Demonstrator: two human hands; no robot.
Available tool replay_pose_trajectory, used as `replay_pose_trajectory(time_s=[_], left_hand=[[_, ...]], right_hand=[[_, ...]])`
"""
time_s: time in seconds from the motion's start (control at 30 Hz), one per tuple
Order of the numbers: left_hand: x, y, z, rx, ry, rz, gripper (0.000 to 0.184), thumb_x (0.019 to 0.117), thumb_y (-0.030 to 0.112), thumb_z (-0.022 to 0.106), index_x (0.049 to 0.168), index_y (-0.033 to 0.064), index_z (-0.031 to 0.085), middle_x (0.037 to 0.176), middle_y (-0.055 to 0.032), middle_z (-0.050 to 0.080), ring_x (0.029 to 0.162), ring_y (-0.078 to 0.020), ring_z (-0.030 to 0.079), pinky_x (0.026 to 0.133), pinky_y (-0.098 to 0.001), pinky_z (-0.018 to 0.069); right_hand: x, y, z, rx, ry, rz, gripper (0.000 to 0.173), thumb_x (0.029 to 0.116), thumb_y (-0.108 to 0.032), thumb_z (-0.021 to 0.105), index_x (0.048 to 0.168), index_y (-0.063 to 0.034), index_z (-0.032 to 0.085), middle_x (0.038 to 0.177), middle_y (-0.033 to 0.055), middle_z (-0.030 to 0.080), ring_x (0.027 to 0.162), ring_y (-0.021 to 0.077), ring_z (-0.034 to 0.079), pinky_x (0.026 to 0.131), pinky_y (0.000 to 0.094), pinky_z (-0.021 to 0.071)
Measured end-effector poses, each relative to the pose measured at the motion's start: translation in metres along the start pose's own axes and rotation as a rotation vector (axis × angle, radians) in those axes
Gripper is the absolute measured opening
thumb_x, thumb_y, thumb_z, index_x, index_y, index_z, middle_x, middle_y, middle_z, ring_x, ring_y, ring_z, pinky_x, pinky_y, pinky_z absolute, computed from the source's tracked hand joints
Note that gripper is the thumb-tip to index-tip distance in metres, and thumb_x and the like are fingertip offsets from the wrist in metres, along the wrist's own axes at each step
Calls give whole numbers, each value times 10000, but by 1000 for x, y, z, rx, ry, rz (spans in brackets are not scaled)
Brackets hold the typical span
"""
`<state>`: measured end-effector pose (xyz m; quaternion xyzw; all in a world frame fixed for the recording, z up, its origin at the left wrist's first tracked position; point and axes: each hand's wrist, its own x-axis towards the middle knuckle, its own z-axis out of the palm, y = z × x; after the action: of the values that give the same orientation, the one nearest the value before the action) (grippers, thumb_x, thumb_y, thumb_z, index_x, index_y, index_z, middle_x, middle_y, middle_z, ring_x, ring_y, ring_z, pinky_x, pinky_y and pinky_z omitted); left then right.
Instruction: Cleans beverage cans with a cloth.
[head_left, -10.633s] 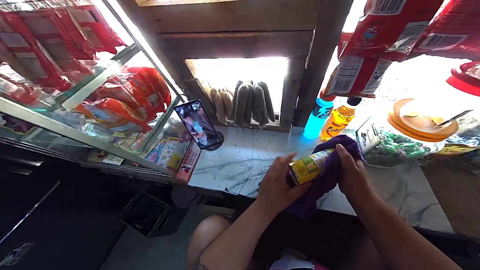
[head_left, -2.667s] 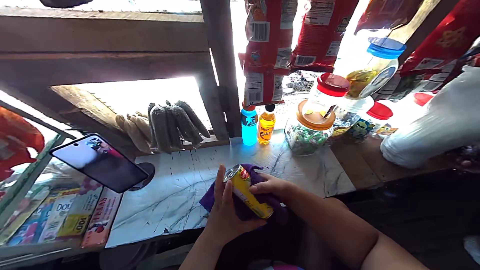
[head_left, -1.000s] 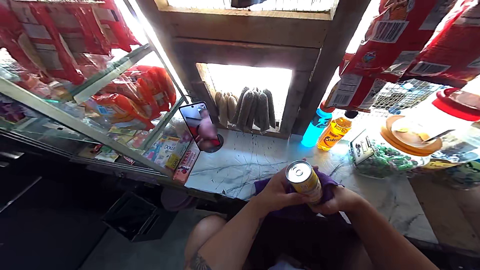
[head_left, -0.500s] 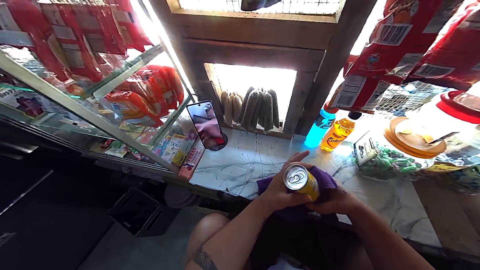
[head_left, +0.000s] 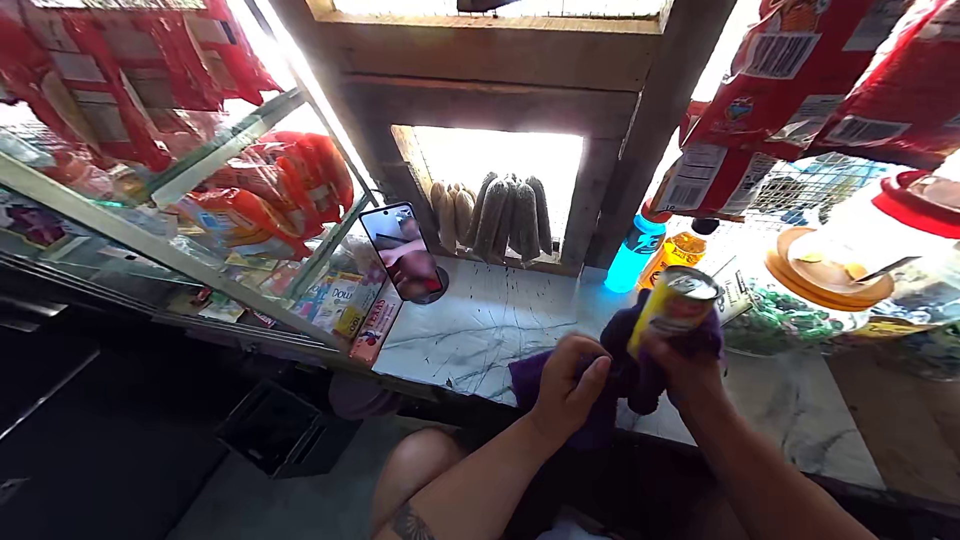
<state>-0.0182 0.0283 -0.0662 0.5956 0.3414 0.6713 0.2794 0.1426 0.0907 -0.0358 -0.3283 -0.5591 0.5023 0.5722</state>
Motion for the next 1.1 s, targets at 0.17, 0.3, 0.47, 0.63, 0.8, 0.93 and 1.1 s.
replay_pose_trajectory(time_s=[0.17,0.3,0.47,0.63,0.8,0.93,1.1], left_hand=[[-5,7,0,-159,-360,-557,537,1105,312,252,1107,-74,625,957,-76,707,800,-90,686,734,-290,589],[-5,0,0,-395,-343,-612,642,1051,565,335,1225,-11,560,1037,-13,708,908,-92,696,809,-302,590],[-1,3,1,-559,-317,-673,611,939,614,580,1223,76,522,1006,81,678,891,-32,672,769,-243,572],[-1,3,1,-586,-304,-650,508,951,533,624,1188,86,572,1030,97,682,923,-10,662,803,-230,557],[1,5,2,-473,-279,-665,433,992,385,593,1215,19,535,1035,70,664,942,11,640,840,-217,533],[1,6,2,-465,-293,-651,629,946,386,670,1337,-57,453,1168,-19,656,1071,-43,638,969,-269,523],[-2,11,-3,-525,-325,-583,337,978,265,634,1208,28,568,1054,90,697,966,6,660,876,-234,544]], right_hand=[[0,-17,0,283,111,184,575,730,-471,877,1100,-124,608,882,-55,733,825,52,711,772,262,612],[-12,-15,1,306,-35,150,540,746,-506,863,1112,-177,641,945,-73,748,879,44,715,817,265,612],[-20,-9,4,343,-137,120,401,798,-462,827,1099,-237,688,974,-105,759,904,12,713,836,232,603],[-22,-3,1,398,-262,40,301,876,-389,769,1163,-324,701,1055,-156,753,965,-38,695,874,182,580],[-24,11,1,451,-266,28,314,887,-419,751,1172,-293,710,1068,-130,756,991,-14,696,895,213,581],[-23,8,-1,460,-225,128,397,866,-569,711,1143,-285,696,1020,-109,758,956,9,708,860,240,597],[-26,-4,6,326,-239,206,459,867,-658,634,1126,-279,655,990,-144,749,938,-24,698,860,210,585]])
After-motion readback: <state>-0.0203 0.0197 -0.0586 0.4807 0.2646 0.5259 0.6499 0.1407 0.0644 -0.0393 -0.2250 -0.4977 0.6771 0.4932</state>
